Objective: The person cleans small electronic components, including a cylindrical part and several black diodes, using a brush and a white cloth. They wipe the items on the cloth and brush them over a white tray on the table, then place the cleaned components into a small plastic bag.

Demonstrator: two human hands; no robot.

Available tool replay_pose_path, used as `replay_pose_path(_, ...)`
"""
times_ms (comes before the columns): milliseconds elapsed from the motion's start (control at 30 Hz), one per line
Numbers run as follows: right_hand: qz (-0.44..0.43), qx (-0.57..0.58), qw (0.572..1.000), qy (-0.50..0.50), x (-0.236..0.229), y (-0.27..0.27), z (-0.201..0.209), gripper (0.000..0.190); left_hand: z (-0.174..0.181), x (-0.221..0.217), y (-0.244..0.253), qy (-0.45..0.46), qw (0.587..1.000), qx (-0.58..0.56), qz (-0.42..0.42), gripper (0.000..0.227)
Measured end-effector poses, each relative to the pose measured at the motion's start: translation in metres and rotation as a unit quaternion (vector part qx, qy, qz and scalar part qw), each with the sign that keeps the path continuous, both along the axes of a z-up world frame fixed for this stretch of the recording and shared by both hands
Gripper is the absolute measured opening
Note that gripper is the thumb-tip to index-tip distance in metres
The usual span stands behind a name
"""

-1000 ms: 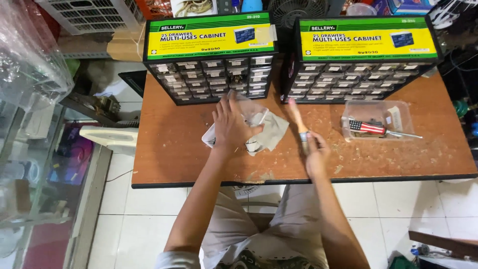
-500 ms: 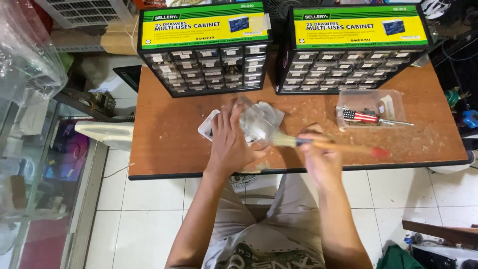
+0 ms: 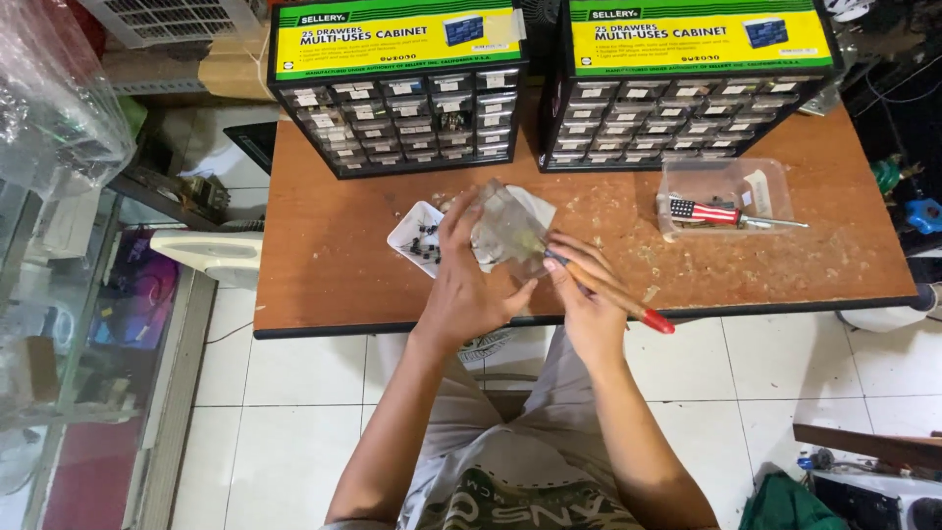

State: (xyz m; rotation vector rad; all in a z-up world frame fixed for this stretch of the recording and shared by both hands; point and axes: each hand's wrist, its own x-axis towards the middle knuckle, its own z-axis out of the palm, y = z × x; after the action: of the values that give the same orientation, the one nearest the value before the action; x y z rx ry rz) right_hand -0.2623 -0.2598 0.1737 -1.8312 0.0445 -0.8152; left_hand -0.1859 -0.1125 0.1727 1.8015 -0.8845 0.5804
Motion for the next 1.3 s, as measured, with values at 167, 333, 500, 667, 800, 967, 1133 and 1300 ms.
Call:
replay_pose_path(167, -0.04, 0.408, 0.91, 0.051, -0.003, 0.016, -0.021, 0.02, -0.002, -0.006, -0.003, 0.148, 0.924, -0.306, -0.172, 0.11)
replay_pose_path(333, 0.02, 0.532, 0.846, 0.039, -0.017, 0.029, -0.038, 0.025, -0.01, 0.01, -0.02, 0.702, 0.517, -0.46, -0.169, 0.096)
replay_pose_path(500, 0.054, 0.154, 0.986, 0.042, -0.025, 0.012, -0.004, 0.018, -0.059, 0.014, -0.021, 0.645, 0.648, -0.358, -0.189, 0.099)
replay_pose_path(667, 0.121, -0.002, 0.993, 0.012, -0.032, 0.006, 0.03, 0.021, -0.025, 0.012, -0.021, 0.581, 0.694, -0.321, -0.278, 0.108)
replay_pose_path(800, -0.037, -0.128, 0.989, -0.069, -0.026, 0.002, 0.014, 0.013, -0.027, 0.003, -0.032, 0.605, 0.689, -0.352, -0.189, 0.083)
replay_pose_path(967, 0.03, -0.125, 0.991, -0.04, -0.023, 0.035, 0.019, 0.015, -0.037, 0.01, -0.029, 0.601, 0.676, -0.37, -0.214, 0.077)
replay_pose_path(1133, -0.023, -0.129, 0.99, -0.052, -0.023, 0.044, 0.024, 0.013, -0.026, 0.01, -0.024, 0.635, 0.653, -0.367, -0.187, 0.078)
replay_pose_path(1300, -0.022, -0.144, 0.987, -0.065, -0.009, 0.05, 0.067, 0.013, -0.05, 0.011, -0.034, 0.67, 0.61, -0.346, -0.242, 0.079)
